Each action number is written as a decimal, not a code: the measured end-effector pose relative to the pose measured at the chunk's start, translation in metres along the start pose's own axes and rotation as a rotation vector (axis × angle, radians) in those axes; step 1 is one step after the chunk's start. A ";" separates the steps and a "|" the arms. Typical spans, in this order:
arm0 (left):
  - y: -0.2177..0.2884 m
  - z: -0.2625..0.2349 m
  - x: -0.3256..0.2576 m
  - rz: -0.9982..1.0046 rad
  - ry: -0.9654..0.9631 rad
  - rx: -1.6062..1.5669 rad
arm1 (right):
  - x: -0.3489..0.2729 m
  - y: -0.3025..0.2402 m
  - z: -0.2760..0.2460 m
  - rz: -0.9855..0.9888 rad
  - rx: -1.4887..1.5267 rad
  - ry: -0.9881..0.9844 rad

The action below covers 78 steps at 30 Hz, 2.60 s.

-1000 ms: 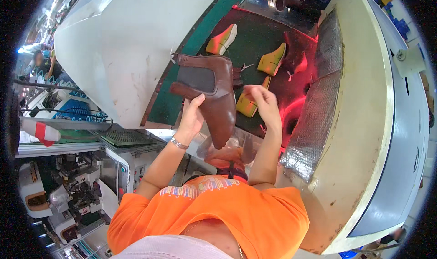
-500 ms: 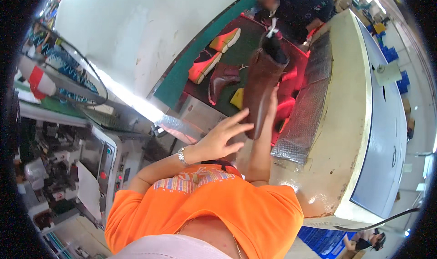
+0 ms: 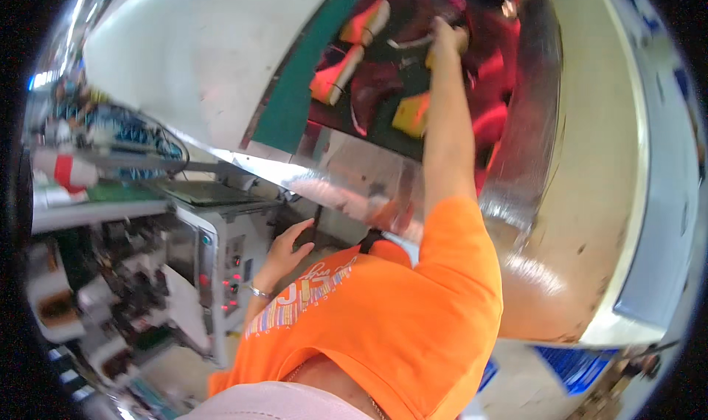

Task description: The person repeatedly picks up brown shoes from a conveyor belt, places them into a machine, and removes them after processing. The shoes are then placed back onto the conveyor belt. This cycle is repeated for multiple shoes throughout the video.

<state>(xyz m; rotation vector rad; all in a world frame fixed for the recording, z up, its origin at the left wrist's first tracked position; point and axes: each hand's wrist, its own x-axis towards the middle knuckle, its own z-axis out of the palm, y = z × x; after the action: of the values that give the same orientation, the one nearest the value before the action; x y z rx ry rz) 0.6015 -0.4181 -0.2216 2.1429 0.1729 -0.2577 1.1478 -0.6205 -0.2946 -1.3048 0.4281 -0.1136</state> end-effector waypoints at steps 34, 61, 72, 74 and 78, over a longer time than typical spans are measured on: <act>-0.080 -0.033 -0.130 -0.061 0.307 -0.045 | -0.386 0.186 -0.059 0.173 -0.093 -0.582; -0.182 -0.235 -0.601 -0.025 2.038 0.386 | -0.694 0.323 0.126 -0.536 -0.727 -0.620; -0.211 -0.309 -0.585 -0.088 2.017 0.261 | -0.707 0.286 0.120 -0.450 -0.871 -0.723; -0.200 -0.302 -0.579 -0.057 2.048 0.237 | -0.710 0.285 0.120 -0.448 -0.882 -0.728; -0.176 -0.300 -0.575 -0.173 2.073 0.294 | -0.706 0.291 0.122 -0.508 -0.864 -0.703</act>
<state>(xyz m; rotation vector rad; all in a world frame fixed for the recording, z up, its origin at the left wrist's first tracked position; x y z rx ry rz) 0.0414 -0.0847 -0.0585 1.7465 1.4723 1.9806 0.4999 -0.2059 -0.3763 -2.1611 -0.5343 0.1285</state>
